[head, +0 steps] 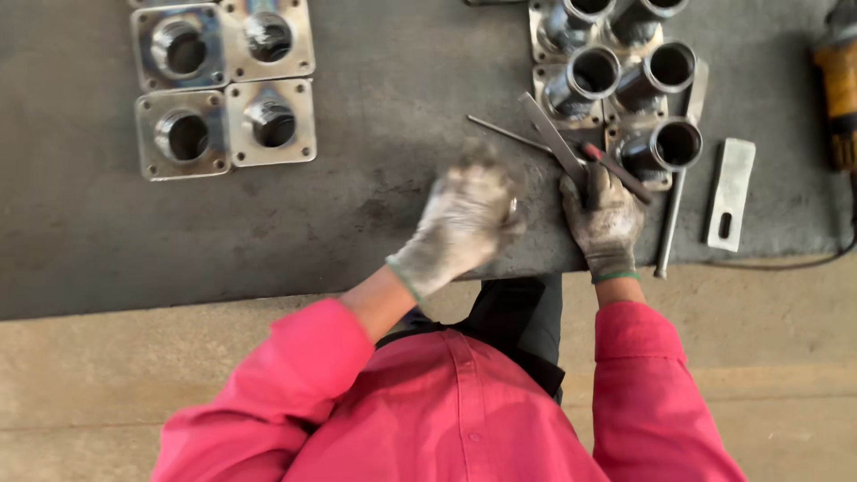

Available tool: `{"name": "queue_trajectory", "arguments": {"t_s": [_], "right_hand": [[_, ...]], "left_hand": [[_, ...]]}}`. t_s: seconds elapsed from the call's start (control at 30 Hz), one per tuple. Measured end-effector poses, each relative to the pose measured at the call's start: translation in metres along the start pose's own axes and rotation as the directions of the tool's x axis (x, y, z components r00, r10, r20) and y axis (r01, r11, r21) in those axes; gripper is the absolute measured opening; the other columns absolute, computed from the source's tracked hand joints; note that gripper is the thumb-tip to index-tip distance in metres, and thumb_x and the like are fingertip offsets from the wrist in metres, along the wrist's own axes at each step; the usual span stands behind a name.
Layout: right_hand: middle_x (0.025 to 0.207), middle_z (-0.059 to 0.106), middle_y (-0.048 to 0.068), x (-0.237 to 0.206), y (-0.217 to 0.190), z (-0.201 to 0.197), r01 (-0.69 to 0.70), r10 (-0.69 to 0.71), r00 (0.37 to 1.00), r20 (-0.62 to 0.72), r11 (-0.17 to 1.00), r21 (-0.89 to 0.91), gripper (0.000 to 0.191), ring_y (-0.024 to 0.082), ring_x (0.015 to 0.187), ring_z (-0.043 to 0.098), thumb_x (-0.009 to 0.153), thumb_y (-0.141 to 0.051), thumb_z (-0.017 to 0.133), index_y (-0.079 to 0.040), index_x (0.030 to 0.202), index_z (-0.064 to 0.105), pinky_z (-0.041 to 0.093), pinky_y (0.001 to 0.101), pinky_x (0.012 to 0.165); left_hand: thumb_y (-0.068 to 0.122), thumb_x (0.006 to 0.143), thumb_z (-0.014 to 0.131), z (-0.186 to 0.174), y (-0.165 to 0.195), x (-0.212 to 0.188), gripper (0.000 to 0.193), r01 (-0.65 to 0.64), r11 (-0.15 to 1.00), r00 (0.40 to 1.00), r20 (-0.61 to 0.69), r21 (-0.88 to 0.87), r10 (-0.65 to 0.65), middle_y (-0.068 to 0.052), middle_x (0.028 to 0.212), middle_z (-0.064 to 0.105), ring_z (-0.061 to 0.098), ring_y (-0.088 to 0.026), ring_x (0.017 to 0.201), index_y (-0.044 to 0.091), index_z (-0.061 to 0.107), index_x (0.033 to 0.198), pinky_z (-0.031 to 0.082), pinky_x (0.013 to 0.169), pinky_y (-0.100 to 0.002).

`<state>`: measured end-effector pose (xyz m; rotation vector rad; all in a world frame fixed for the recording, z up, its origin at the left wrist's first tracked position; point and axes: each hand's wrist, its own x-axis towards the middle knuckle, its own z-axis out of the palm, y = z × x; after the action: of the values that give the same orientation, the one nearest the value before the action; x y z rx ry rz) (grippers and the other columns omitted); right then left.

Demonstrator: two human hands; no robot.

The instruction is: The person files the edges and openings of metal flange fittings one at a time on a workbench, holding each part with one hand while working it with a file, then sets finished parts aside and picks up the next one.

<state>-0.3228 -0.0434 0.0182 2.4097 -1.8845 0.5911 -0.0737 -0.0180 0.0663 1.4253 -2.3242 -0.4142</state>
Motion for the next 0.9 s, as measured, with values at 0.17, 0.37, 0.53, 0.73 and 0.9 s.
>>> {"name": "queue_trajectory", "arguments": {"t_s": [0.17,0.37,0.53,0.73,0.9], "right_hand": [[0.102,0.071,0.017,0.002,0.005,0.004,0.006,-0.006,1.0,0.001,1.0,-0.023,0.035,0.04,0.089,0.069,0.097,-0.037,0.076,-0.009,0.114,0.065,0.054,0.0512,0.072],[0.122,0.072,0.02,-0.044,-0.052,-0.039,-0.069,0.049,0.997,0.054,0.864,0.499,0.051,0.033,0.089,0.072,0.105,-0.016,0.06,-0.003,0.153,0.048,0.058,0.0394,0.074],[0.137,0.067,0.017,-0.092,-0.121,-0.086,-0.13,-0.026,0.973,0.23,0.762,0.635,0.053,0.02,0.088,0.076,0.103,-0.008,0.061,-0.004,0.154,0.047,0.061,0.0286,0.068],[0.109,0.062,0.01,-0.068,-0.127,-0.071,0.222,-0.226,0.974,-0.02,0.968,-0.118,0.052,0.023,0.07,0.064,0.107,-0.017,0.066,-0.004,0.154,0.047,0.054,0.0373,0.061],[0.102,0.07,0.012,-0.086,-0.137,-0.097,0.027,-0.077,0.973,0.217,0.974,0.225,0.063,0.026,0.069,0.066,0.097,-0.013,0.07,-0.011,0.156,0.046,0.056,0.0379,0.063]], "left_hand": [[0.025,0.084,0.087,-0.021,-0.034,-0.056,0.088,-0.064,0.84,0.926,-0.345,-0.539,-0.151,-0.018,0.128,0.061,0.066,-0.026,0.113,-0.007,0.038,0.15,0.058,0.095,-0.036],[-0.003,0.091,0.065,-0.008,-0.044,-0.074,0.068,0.159,0.6,0.979,0.047,-0.784,-0.197,-0.018,0.12,0.074,0.075,-0.025,0.108,-0.002,0.043,0.154,0.061,0.094,-0.033],[-0.003,0.088,0.071,-0.002,-0.032,-0.075,0.055,0.071,0.782,0.965,-0.155,-0.619,-0.211,-0.023,0.115,0.072,0.074,-0.032,0.103,-0.004,0.055,0.141,0.059,0.088,-0.038],[0.002,0.089,0.071,-0.002,-0.029,-0.072,0.044,-0.062,0.907,0.959,-0.276,-0.417,-0.062,-0.022,0.113,0.07,0.067,-0.042,0.103,-0.003,0.06,0.132,0.053,0.09,-0.048],[0.0,0.094,0.054,-0.001,-0.033,-0.067,0.042,0.14,0.71,0.98,-0.008,-0.69,-0.201,-0.02,0.101,0.067,0.065,-0.038,0.088,-0.001,0.061,0.135,0.055,0.078,-0.042]]}}
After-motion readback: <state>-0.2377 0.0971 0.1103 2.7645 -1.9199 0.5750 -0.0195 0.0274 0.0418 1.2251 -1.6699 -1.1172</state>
